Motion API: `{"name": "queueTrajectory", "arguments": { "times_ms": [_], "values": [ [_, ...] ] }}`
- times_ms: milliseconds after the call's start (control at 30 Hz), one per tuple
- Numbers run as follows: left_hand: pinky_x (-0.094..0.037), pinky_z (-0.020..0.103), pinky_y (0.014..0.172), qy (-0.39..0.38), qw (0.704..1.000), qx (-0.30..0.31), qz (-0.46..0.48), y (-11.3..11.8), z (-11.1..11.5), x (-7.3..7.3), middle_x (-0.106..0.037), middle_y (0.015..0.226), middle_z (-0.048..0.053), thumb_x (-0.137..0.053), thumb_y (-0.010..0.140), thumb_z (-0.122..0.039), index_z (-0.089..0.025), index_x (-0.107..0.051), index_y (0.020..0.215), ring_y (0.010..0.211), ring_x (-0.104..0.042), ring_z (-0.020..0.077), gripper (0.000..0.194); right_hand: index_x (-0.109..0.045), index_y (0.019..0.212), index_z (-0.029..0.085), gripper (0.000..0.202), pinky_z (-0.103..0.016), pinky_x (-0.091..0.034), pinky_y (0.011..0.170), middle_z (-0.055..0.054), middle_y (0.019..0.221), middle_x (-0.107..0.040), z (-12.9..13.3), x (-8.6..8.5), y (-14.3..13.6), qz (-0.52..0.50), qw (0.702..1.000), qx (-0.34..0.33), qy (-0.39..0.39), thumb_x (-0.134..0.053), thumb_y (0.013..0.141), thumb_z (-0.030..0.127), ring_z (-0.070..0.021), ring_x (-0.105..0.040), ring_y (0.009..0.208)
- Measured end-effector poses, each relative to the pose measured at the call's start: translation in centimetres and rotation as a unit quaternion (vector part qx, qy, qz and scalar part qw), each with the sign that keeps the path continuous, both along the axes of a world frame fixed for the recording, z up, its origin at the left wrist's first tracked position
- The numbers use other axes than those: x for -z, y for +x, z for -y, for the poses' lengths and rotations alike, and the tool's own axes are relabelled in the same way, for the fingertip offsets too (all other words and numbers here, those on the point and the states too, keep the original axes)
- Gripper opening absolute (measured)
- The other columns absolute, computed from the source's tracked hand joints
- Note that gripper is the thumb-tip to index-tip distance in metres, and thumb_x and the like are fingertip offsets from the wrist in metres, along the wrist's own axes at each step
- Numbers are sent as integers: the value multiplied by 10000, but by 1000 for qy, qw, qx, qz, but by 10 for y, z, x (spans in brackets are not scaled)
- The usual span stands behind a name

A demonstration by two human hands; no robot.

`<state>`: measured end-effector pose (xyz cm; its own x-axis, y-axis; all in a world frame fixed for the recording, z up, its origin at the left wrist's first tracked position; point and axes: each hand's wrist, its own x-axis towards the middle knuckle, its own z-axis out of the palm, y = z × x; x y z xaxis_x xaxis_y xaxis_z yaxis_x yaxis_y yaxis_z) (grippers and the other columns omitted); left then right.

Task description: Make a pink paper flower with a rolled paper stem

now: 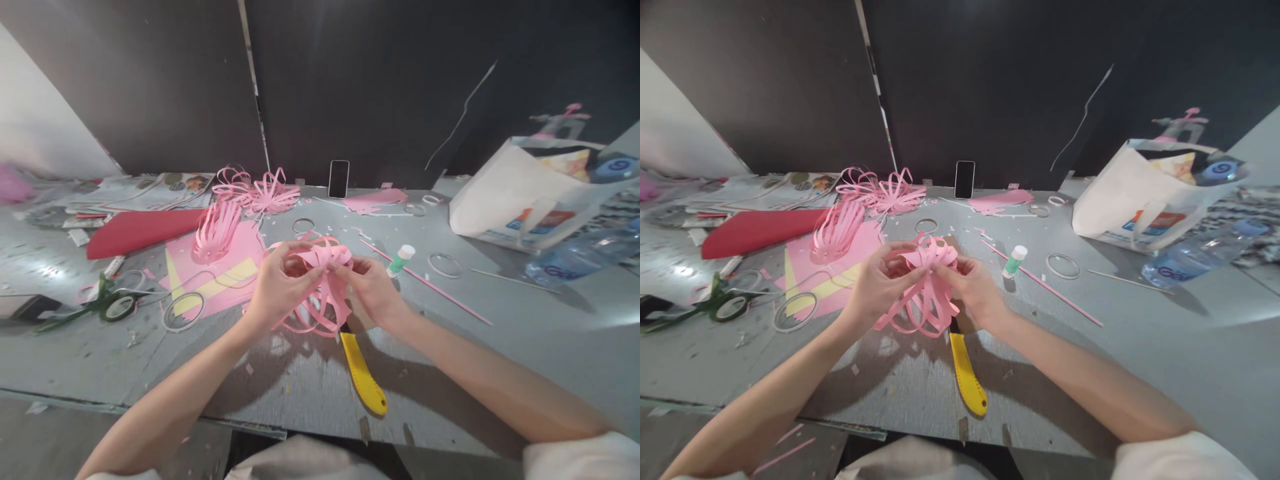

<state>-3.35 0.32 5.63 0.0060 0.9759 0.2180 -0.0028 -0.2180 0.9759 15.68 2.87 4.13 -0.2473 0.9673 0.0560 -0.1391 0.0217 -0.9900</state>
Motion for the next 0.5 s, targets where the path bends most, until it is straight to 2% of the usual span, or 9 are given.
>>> {"name": "queueTrajectory", "arguments": {
  "times_ms": [233,400,500],
  "values": [
    [-577,238,615,-9,1000,5,-2,-1,-1,1,-748,770,2,-894,837,-329,-176,-666,1206,662,-712,141,460,-872,886,275,300,-358,-585,778,-38,902,-824,0,0,1,2,1000,1,1,-931,796,555,-219,-720,831],
    [-604,250,655,-6,1000,-7,18,0,0,-1,-785,868,41,-906,810,-327,-171,-667,1164,728,-735,150,455,-860,840,269,285,-345,-562,782,-29,900,-818,-1,-3,3,16,1000,-25,3,-911,815,547,-196,-698,798],
    [-588,243,626,-14,1000,-7,10,0,0,-2,-755,800,14,-901,817,-329,-175,-671,1172,685,-717,143,449,-858,850,267,302,-355,-564,761,-34,916,-821,-2,-2,3,34,999,-13,7,-909,808,562,-210,-702,807]
  ]
}}
